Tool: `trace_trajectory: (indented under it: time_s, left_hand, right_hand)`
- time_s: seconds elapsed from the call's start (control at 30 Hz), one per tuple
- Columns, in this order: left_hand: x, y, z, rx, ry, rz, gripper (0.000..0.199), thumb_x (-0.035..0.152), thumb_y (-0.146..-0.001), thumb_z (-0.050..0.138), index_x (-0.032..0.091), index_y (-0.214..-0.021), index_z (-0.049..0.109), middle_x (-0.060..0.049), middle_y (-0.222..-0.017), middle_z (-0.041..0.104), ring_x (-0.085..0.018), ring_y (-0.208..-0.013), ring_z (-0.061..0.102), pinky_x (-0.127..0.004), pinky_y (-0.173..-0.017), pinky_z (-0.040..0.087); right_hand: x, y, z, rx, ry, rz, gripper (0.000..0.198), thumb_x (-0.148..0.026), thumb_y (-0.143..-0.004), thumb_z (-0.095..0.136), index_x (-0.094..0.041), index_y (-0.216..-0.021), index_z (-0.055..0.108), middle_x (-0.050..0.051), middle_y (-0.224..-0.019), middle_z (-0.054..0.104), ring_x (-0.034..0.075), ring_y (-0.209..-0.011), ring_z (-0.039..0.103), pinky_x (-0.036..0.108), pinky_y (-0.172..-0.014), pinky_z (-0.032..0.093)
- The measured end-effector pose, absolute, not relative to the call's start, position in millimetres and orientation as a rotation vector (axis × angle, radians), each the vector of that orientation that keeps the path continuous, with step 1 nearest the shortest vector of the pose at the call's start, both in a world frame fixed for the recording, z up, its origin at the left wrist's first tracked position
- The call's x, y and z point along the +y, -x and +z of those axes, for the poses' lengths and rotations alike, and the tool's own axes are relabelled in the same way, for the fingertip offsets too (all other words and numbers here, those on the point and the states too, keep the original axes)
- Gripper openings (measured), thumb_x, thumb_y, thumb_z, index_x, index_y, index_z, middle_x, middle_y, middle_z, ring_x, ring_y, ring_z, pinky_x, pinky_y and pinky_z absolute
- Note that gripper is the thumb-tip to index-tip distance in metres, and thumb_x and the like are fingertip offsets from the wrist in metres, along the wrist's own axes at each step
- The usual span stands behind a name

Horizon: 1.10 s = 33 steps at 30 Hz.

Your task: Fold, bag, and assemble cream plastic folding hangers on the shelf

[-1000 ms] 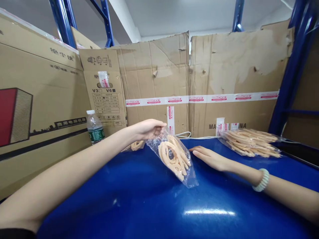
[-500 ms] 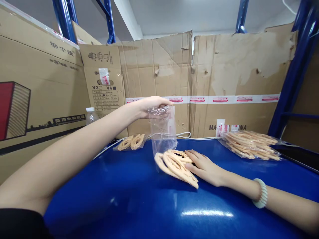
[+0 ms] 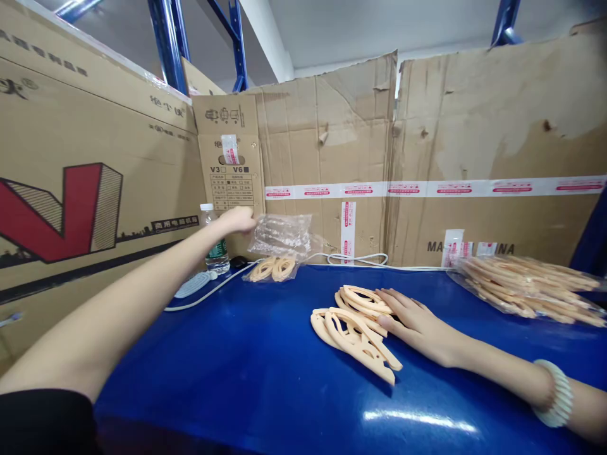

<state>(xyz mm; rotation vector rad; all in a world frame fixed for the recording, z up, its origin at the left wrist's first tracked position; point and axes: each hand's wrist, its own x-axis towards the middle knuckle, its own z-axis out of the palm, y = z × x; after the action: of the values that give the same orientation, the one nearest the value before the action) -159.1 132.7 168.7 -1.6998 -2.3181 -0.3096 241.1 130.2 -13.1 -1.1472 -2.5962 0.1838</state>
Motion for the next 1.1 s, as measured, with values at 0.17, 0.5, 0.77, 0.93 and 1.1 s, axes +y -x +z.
trace_trajectory:
  time_s: [0.17, 0.5, 0.77, 0.93, 1.1]
  left_hand:
    - [148, 172, 101, -2.377, 1.608, -0.231, 0.032, 0.04, -0.09, 0.056, 0.013, -0.106, 0.062, -0.01, -0.108, 0.064, -0.022, -0.097, 0.062, -0.041, -0.085, 0.05]
    - [154, 175, 109, -2.276, 1.561, -0.278, 0.039, 0.042, -0.086, 0.053, 0.009, -0.105, 0.064, -0.025, -0.114, 0.064, -0.039, -0.106, 0.059, -0.041, -0.082, 0.045]
    - [109, 111, 74, -1.914, 1.811, -0.413, 0.049, 0.055, -0.093, 0.031, 0.02, -0.118, 0.055, -0.011, -0.12, 0.063, -0.027, -0.109, 0.058, -0.035, -0.088, 0.044]
    - [113, 119, 29, -1.733, 2.12, -0.288, 0.059, 0.056, -0.091, 0.034, 0.02, -0.137, 0.043, -0.016, -0.135, 0.053, -0.036, -0.123, 0.048, -0.058, -0.101, 0.032]
    - [123, 156, 23, -1.689, 2.168, -0.287, 0.071, 0.058, -0.089, 0.04, 0.016, -0.146, 0.029, -0.016, -0.15, 0.036, -0.034, -0.139, 0.03, -0.061, -0.111, 0.015]
  right_hand:
    - [132, -240, -15, -2.602, 1.171, 0.175, 0.076, -0.066, -0.092, 0.021, -0.017, -0.149, 0.029, 0.012, -0.154, 0.03, 0.032, -0.143, 0.021, 0.057, -0.114, 0.022]
    - [128, -238, -3, -2.559, 1.165, 0.226, 0.081, -0.068, -0.09, 0.022, -0.012, -0.148, 0.031, 0.015, -0.154, 0.028, 0.033, -0.143, 0.019, 0.055, -0.115, 0.02]
    - [118, -238, 7, -2.476, 1.038, 0.165, 0.072, -0.062, -0.092, 0.026, -0.013, -0.144, 0.038, 0.015, -0.15, 0.036, 0.031, -0.141, 0.027, 0.052, -0.115, 0.024]
    - [115, -238, 10, -2.481, 0.985, 0.14, 0.065, -0.06, -0.093, 0.029, -0.017, -0.139, 0.046, 0.013, -0.147, 0.042, 0.031, -0.139, 0.03, 0.052, -0.113, 0.028]
    - [113, -239, 19, -2.415, 0.984, 0.111, 0.062, -0.057, -0.093, 0.033, -0.017, -0.138, 0.046, 0.014, -0.145, 0.043, 0.031, -0.135, 0.038, 0.05, -0.111, 0.033]
